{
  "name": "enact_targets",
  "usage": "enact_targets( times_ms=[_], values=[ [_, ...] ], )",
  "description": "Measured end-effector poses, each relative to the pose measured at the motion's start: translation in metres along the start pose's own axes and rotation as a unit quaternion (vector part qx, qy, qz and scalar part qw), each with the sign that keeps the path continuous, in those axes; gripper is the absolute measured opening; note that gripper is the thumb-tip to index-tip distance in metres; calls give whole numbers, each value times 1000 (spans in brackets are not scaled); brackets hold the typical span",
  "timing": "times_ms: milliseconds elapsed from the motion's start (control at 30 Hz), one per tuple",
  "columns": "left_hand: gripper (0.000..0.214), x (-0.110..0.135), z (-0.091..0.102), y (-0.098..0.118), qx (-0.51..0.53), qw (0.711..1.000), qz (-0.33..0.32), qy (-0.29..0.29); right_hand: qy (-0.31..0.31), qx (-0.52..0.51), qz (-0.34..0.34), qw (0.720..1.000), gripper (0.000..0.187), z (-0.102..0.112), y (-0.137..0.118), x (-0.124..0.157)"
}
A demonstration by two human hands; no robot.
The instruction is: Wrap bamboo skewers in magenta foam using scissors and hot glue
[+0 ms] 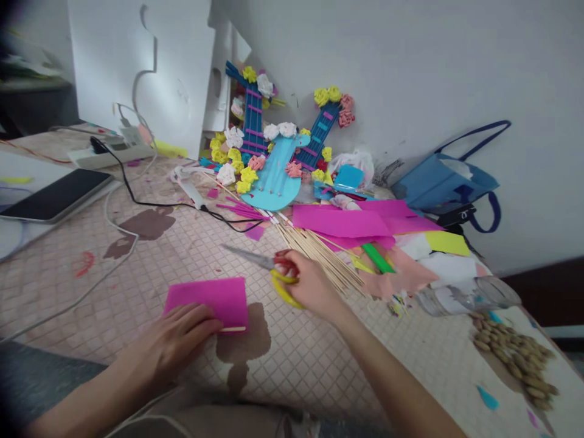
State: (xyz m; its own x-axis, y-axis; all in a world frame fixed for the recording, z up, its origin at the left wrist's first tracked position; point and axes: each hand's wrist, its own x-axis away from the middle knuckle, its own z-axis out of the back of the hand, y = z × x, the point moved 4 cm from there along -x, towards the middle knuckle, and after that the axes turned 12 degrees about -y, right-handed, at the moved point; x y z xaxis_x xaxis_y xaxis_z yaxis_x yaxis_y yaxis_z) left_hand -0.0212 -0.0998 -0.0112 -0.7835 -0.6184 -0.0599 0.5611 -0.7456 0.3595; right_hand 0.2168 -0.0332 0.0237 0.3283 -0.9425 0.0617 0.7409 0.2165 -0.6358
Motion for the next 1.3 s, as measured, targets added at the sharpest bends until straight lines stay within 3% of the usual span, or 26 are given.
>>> enact_targets(
  times_ms=[67,133,367,733,967,1300],
  values=[
    [26,-2,-3,1,3,999,11,-42,-59,-25,52,997,24,-22,-19,-11],
    [26,-2,-4,2,8,997,22,-67,-75,-11,81,994,18,-37,-31,-24],
    [25,0,1,0,-12,998,15,-63,-91,-6,91,992,18,-60,-34,-45],
    [21,-30,21,-16,-63,995,-73,-16,-11,-50,10,999,25,-24,-9,-26],
    [20,-44,16,-22,-62,993,-77,-61,-1,-66,-27,997,27,-26,17,-24],
    [20,-45,21,-23,-24,995,-95,-37,-1,-58,-48,997,23,-13,20,-8]
  ],
)
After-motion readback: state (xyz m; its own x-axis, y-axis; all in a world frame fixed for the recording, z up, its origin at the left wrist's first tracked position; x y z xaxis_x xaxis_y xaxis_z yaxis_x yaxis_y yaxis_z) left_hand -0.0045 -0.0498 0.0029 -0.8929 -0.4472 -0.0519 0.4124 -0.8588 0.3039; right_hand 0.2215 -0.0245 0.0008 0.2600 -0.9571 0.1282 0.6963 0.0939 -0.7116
